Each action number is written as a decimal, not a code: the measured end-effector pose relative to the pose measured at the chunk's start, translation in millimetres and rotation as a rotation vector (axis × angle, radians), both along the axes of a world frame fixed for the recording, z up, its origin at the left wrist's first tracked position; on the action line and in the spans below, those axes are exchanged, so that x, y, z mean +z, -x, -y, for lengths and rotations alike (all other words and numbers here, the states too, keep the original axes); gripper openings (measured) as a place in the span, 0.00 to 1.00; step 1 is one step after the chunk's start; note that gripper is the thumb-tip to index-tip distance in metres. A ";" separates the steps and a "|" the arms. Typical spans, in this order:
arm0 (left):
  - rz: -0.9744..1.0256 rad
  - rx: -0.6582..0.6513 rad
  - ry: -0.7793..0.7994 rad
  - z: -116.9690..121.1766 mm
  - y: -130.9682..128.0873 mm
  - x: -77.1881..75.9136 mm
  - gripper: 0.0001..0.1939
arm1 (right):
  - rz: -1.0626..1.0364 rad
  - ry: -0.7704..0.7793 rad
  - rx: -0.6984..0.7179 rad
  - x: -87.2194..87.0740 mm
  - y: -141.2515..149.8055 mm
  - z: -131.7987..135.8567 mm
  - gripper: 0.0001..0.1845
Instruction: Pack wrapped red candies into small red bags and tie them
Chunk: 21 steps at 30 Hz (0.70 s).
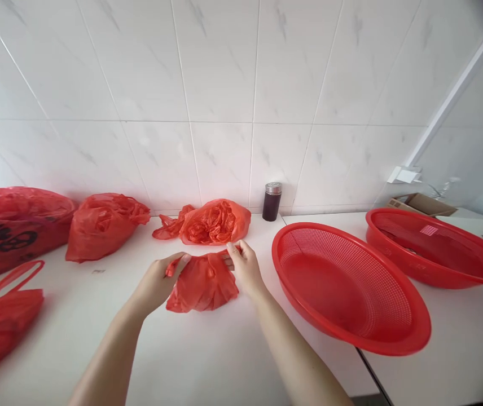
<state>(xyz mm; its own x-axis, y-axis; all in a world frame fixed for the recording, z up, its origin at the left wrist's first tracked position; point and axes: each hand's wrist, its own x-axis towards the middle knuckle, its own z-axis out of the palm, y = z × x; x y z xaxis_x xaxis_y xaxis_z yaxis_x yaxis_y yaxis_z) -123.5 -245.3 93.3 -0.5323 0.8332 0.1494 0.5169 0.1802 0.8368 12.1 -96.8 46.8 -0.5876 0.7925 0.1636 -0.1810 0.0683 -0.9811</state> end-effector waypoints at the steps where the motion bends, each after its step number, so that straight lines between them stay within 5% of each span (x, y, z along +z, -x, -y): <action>1: 0.018 0.050 0.005 7.0 2.9 -9.6 0.20 | 0.014 0.014 -0.025 -7.7 3.4 -6.2 0.19; 7: 0.183 0.279 -0.055 32.6 3.6 -59.3 0.23 | 0.098 -0.047 -0.174 -41.6 5.4 -30.8 0.18; 13: 0.218 0.496 -0.271 -2.2 -14.2 -96.4 0.23 | 0.201 -0.211 -0.239 -68.4 6.4 -9.7 0.14; 21: -0.056 0.500 0.031 -49.6 -2.6 -115.1 0.19 | 0.270 -0.276 -0.175 -89.4 21.6 -1.3 0.11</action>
